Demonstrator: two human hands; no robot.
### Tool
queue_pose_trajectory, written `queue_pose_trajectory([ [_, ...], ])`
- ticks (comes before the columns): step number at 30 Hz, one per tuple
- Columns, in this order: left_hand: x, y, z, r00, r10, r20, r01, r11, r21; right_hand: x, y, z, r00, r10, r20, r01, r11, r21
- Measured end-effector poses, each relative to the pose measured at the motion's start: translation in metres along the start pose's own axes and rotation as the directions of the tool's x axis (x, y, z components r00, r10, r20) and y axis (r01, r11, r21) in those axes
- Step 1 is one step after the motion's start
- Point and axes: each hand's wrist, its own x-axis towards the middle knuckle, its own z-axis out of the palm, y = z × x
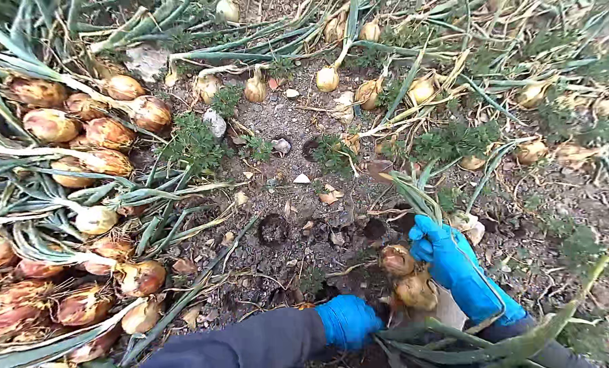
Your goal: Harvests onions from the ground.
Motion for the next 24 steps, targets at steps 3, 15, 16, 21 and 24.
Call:
queue_pose_trajectory([
  [3,0.003,0.005,-0.023,0.995,-0.022,0.1,0.04,0.984,-0.175,0.016,-0.027,-0.024,0.935,-0.214,-0.283,0.178,0.973,-0.148],
  [15,-0.052,-0.039,-0.222,0.522,-0.782,-0.341,0.772,0.603,-0.201,0.131,-0.106,-0.166,0.79,-0.33,-0.517,-0.293,0.537,-0.791],
  [16,-0.037,-0.045,-0.248,0.451,-0.741,-0.498,0.754,0.615,-0.231,0.157,-0.107,-0.17,0.827,-0.261,-0.498,-0.29,0.561,-0.776],
  [21,0.06,-0.064,-0.327,0.367,-0.624,-0.689,0.768,0.621,-0.153,0.243,-0.131,-0.145,0.932,-0.182,-0.314,-0.17,0.544,-0.821],
  [24,0.081,-0.066,-0.344,0.326,-0.69,-0.646,0.816,0.551,-0.177,0.249,-0.131,-0.146,0.915,-0.262,-0.306,-0.087,0.615,-0.784],
])
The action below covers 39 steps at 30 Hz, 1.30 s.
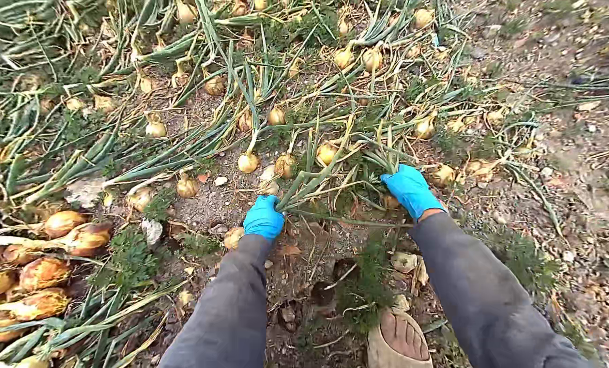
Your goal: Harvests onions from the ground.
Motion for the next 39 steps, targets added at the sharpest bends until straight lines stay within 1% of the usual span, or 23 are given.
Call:
queue_pose_trajectory([
  [2,-0.005,-0.005,0.0,0.999,0.003,0.05,0.005,0.989,-0.15,-0.006,0.013,0.006,0.999,-0.028,-0.036,0.033,0.988,0.152],
  [4,-0.004,-0.014,0.001,0.996,0.028,0.085,0.0,0.95,-0.311,-0.009,0.014,0.016,0.999,0.005,-0.047,0.013,0.927,0.376],
  [5,0.0,-0.015,0.001,0.994,0.041,0.102,-0.004,0.942,-0.335,-0.009,0.01,0.018,0.998,0.019,-0.052,0.008,0.883,0.47],
  [6,0.002,-0.012,-0.002,0.992,0.029,0.122,0.012,0.947,-0.321,-0.01,0.007,0.019,0.998,0.031,-0.051,0.001,0.841,0.542],
  [8,-0.001,0.01,-0.006,0.987,-0.049,0.153,0.077,0.98,-0.183,-0.023,0.011,0.008,0.997,0.072,-0.015,-0.047,0.785,0.618],
  [11,-0.02,0.031,-0.011,0.978,-0.163,0.127,0.164,0.986,0.007,-0.056,0.044,-0.004,0.993,0.098,0.065,-0.117,0.742,0.66],
  [13,-0.04,0.032,-0.021,0.963,-0.256,0.088,0.26,0.965,-0.03,-0.078,0.073,0.0,0.973,0.145,0.177,-0.224,0.762,0.608],
  [14,-0.049,0.031,-0.026,0.951,-0.309,0.022,0.31,0.948,-0.079,-0.086,0.08,0.003,0.961,0.163,0.222,-0.263,0.786,0.56],
  [15,-0.054,0.032,-0.03,0.933,-0.349,-0.085,0.334,0.931,-0.147,-0.09,0.079,0.005,0.955,0.166,0.245,-0.276,0.797,0.537],
  [17,-0.056,0.041,-0.022,0.875,-0.369,-0.314,0.298,0.921,-0.25,-0.091,0.057,0.013,0.958,0.127,0.257,-0.246,0.824,0.51],
  [18,-0.051,0.051,-0.013,0.873,-0.333,-0.355,0.253,0.934,-0.253,-0.088,0.039,0.02,0.966,0.094,0.241,-0.202,0.857,0.474],
  [19,-0.044,0.061,-0.001,0.905,-0.27,-0.329,0.204,0.953,-0.222,-0.086,0.019,0.03,0.974,0.056,0.218,-0.147,0.894,0.423],
  [21,-0.026,0.083,0.023,0.979,-0.141,-0.147,0.126,0.986,-0.107,-0.084,-0.014,0.05,0.983,-0.013,0.184,-0.045,0.951,0.307],
  [22,-0.017,0.094,0.034,0.995,-0.081,-0.061,0.076,0.994,-0.073,-0.082,-0.025,0.054,0.984,-0.038,0.172,-0.006,0.968,0.252],
  [24,-0.003,0.103,0.047,0.999,-0.04,0.013,0.04,0.998,-0.047,-0.077,-0.03,0.061,0.983,-0.088,0.16,0.054,0.978,0.203],
  [25,0.001,0.101,0.047,0.999,-0.033,0.027,0.035,0.994,-0.104,-0.076,-0.026,0.062,0.977,-0.127,0.172,0.083,0.966,0.244],
  [27,0.007,0.089,0.046,0.998,0.001,0.066,0.019,0.952,-0.305,-0.07,-0.022,0.052,0.936,-0.203,0.287,0.075,0.913,0.402],
  [29,0.012,0.083,0.044,0.994,0.009,0.112,0.039,0.908,-0.417,-0.069,-0.018,0.039,0.869,-0.246,0.428,-0.021,0.848,0.529],
  [30,0.013,0.085,0.042,0.992,-0.005,0.126,0.054,0.918,-0.394,-0.072,-0.022,0.035,0.861,-0.227,0.455,-0.052,0.851,0.523],
  [32,0.011,0.099,0.036,0.99,-0.026,0.139,0.06,0.966,-0.251,-0.077,-0.032,0.035,0.885,-0.179,0.43,-0.028,0.901,0.432],
  [34,0.004,0.108,0.025,0.988,-0.043,0.147,0.065,0.987,-0.146,-0.085,-0.022,0.027,0.902,-0.154,0.404,-0.005,0.931,0.366],
  [37,-0.018,0.076,0.0,0.988,-0.126,0.087,0.143,0.965,-0.22,-0.109,0.035,-0.008,0.937,-0.049,0.346,-0.059,0.954,0.294],
  [39,-0.025,0.042,-0.028,0.957,-0.281,-0.069,0.247,0.918,-0.311,-0.117,0.072,-0.037,0.981,0.09,0.172,-0.128,0.965,0.23],
])
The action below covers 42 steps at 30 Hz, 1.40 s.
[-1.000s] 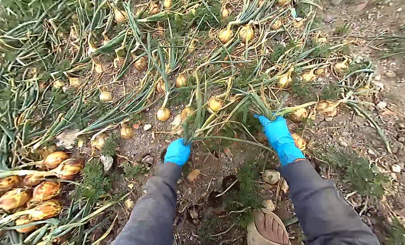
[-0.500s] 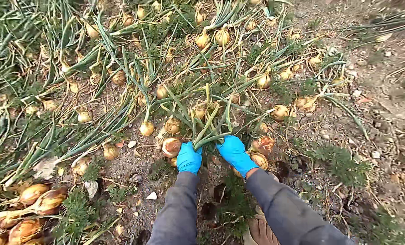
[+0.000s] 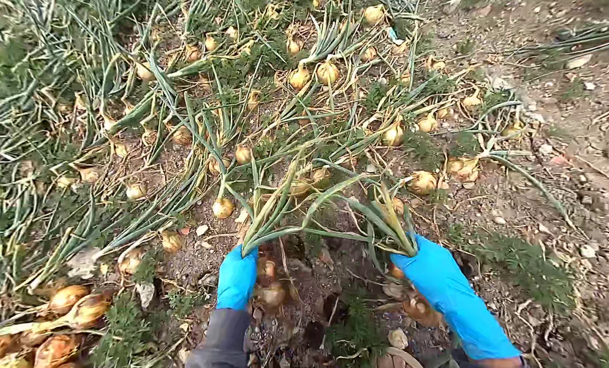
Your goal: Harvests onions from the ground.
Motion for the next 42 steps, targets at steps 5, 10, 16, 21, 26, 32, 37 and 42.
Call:
queue_pose_trajectory([
  [5,0.044,0.026,-0.041,0.932,-0.083,-0.352,0.09,0.996,0.003,0.043,0.001,-0.079,0.954,0.175,-0.243,-0.207,0.972,-0.112],
  [10,0.107,0.094,0.008,0.996,0.053,-0.074,-0.027,0.946,0.322,0.195,0.025,-0.068,0.941,-0.265,-0.212,0.144,0.878,-0.456],
  [16,0.132,0.114,0.029,0.997,0.074,0.027,-0.077,0.981,0.176,0.209,0.021,-0.082,0.948,-0.317,0.015,0.309,0.91,-0.275],
  [21,0.094,0.116,0.027,0.998,0.025,0.066,-0.042,0.965,0.26,0.169,0.034,-0.069,0.98,-0.198,0.01,0.196,0.962,-0.191],
  [26,0.043,0.121,0.018,0.982,-0.018,-0.188,0.076,0.949,0.306,0.133,0.001,-0.006,0.998,-0.039,-0.058,0.024,0.972,-0.232],
  [32,0.08,0.188,0.054,0.973,0.209,-0.093,-0.161,0.914,0.372,0.147,-0.036,0.024,0.996,0.015,-0.092,-0.04,0.958,-0.283],
  [37,0.1,0.222,0.077,0.915,0.312,0.256,-0.402,0.751,0.524,0.137,-0.009,0.022,0.983,-0.131,-0.128,0.119,0.988,-0.1],
  [42,0.116,0.197,0.054,0.796,0.425,0.432,-0.558,0.791,0.25,0.136,-0.026,0.015,0.997,-0.003,-0.078,-0.008,0.99,-0.138],
])
